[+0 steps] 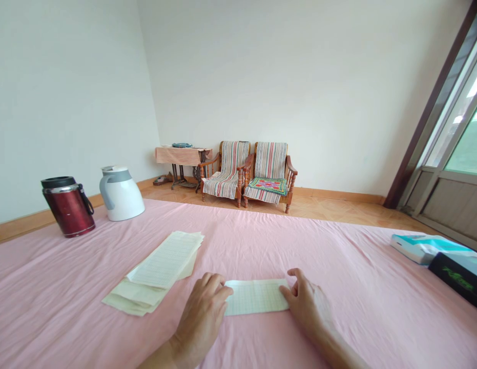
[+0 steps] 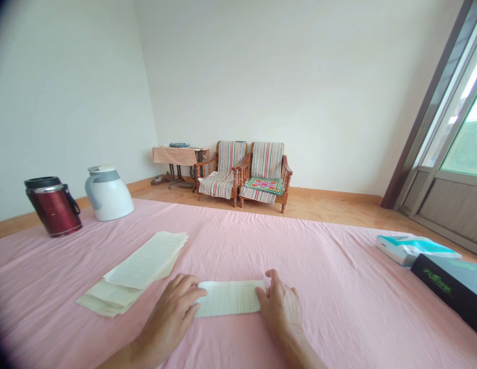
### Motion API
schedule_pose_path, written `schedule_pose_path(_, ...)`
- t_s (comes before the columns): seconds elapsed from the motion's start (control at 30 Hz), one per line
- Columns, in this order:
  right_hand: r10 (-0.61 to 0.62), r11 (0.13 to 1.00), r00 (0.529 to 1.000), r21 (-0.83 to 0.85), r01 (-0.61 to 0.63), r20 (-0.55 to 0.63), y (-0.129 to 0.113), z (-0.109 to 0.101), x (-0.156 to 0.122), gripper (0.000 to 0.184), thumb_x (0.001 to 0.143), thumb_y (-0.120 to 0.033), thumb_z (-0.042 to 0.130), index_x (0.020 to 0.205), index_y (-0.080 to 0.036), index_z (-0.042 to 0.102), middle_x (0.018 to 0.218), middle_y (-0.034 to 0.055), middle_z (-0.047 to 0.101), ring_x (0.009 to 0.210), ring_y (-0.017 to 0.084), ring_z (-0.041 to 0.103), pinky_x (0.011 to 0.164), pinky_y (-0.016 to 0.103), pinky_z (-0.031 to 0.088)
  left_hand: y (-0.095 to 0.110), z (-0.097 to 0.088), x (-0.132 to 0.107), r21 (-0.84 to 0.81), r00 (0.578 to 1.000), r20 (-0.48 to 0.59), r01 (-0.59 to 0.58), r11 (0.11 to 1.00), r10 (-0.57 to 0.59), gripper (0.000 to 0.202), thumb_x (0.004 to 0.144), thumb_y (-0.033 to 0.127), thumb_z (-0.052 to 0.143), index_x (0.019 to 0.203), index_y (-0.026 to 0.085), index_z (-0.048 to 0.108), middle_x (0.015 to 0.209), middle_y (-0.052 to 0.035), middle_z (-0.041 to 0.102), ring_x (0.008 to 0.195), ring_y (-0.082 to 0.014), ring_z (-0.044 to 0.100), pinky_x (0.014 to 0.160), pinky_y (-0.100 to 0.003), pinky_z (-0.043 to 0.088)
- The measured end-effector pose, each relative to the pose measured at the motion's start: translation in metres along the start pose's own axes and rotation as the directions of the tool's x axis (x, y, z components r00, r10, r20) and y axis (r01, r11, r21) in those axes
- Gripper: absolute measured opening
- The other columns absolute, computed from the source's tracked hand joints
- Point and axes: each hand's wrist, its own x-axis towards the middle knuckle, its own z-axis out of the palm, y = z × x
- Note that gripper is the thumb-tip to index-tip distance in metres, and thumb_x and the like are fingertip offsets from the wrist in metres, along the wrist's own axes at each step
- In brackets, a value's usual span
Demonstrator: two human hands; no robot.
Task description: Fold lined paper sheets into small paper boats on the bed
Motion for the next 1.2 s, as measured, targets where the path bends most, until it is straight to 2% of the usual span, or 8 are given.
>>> schedule_pose_path(0.17,-0.103,0.994,0.994,-0.047,0.101,-0.038,-0.018,-0.025,0.000,0.023,0.085,-0.024,0.045,0.103,-0.018,0.059,0.082,0.0064,0.067,0.080,0.026,0.062,0.073,0.038,0.039,-0.003,0.003,0.002,0.106,0.984,-0.109,-0.128,0.986,0.139,0.028,0.078,0.000,0.051,0.079,0.022,0.069,0.120,-0.0060,0.058,0.116,-0.0280,0.042,0.094,-0.044,0.029)
schedule_pose_path(0.27,-0.268,0.964,0.964,-0.003,0.268,0.006,-0.040,-0.034,-0.008,0.028,0.092,-0.025,0.038,0.103,-0.022,0.063,0.099,0.0067,0.068,0.093,0.022,0.061,0.080,0.035,0.043,-0.003,0.003,0.002,0.114,0.992,-0.055,-0.107,0.988,0.114,0.027,0.080,0.002,0.053,0.082,0.024,0.069,0.110,-0.0057,0.061,0.110,-0.0268,0.046,0.092,-0.044,0.029)
schedule_pose_path(0.33,-0.498,0.867,0.863,0.071,0.493,0.087,-0.055,-0.034,-0.017,0.033,0.094,-0.023,0.035,0.117,-0.021,0.060,0.116,0.0083,0.065,0.104,0.022,0.059,0.089,0.036,0.044,-0.002,0.001,0.003,0.096,0.997,-0.006,-0.082,0.992,0.083,0.022,0.083,0.006,0.056,0.084,0.024,0.069,0.100,-0.0042,0.062,0.100,-0.0245,0.050,0.089,-0.042,0.030)
schedule_pose_path(0.43,-0.726,0.684,0.658,0.116,0.720,0.200,-0.067,-0.024,-0.031,0.043,0.094,-0.032,0.042,0.134,-0.017,0.048,0.135,0.0086,0.053,0.123,0.024,0.049,0.103,0.041,0.038,0.000,-0.001,0.003,0.061,0.997,0.044,-0.063,0.996,0.060,0.017,0.085,0.011,0.057,0.082,0.024,0.067,0.086,-0.0015,0.061,0.089,-0.0210,0.052,0.088,-0.040,0.030)
schedule_pose_path(0.6,-0.785,0.596,0.550,0.104,0.796,0.285,-0.062,-0.002,-0.040,0.067,0.092,-0.053,0.043,0.141,-0.008,0.036,0.142,0.0134,0.041,0.131,0.029,0.039,0.107,0.045,0.035,0.002,-0.003,-0.001,0.016,0.994,0.108,-0.022,1.000,0.020,0.020,0.083,0.008,0.054,0.083,0.023,0.066,0.084,0.0008,0.061,0.085,-0.0186,0.053,0.092,-0.040,0.026)
schedule_pose_path(0.93,-0.796,0.569,0.555,-0.015,0.822,0.242,-0.025,-0.017,-0.042,0.075,0.090,-0.054,0.047,0.147,-0.015,0.020,0.141,0.0132,0.037,0.128,0.029,0.042,0.101,0.041,0.043,0.003,-0.008,-0.003,-0.090,0.988,0.138,0.087,0.992,-0.074,0.028,0.075,0.005,0.057,0.093,0.025,0.066,0.094,-0.0001,0.062,0.094,-0.0193,0.053,0.088,-0.036,0.029)
schedule_pose_path(1.03,-0.767,0.597,0.591,-0.059,0.800,0.252,-0.011,-0.031,-0.042,0.074,0.090,-0.051,0.048,0.148,-0.016,0.016,0.140,0.0135,0.037,0.126,0.030,0.043,0.098,0.042,0.046,-0.002,-0.005,-0.004,-0.128,0.987,0.135,0.102,0.987,-0.085,0.032,0.074,0.005,0.058,0.098,0.025,0.066,0.098,-0.0015,0.062,0.096,-0.0204,0.054,0.086,-0.034,0.032)
schedule_pose_path(1.2,-0.667,0.691,0.686,-0.102,0.715,0.292,0.002,-0.050,-0.045,0.061,0.092,-0.044,0.047,0.144,-0.020,0.028,0.140,0.0112,0.038,0.125,0.029,0.046,0.100,0.043,0.044,-0.007,-0.002,-0.006,-0.184,0.988,0.125,0.112,0.977,-0.089,0.031,0.073,0.004,0.058,0.096,0.025,0.066,0.099,-0.0017,0.062,0.098,-0.0204,0.055,0.087,-0.032,0.036)
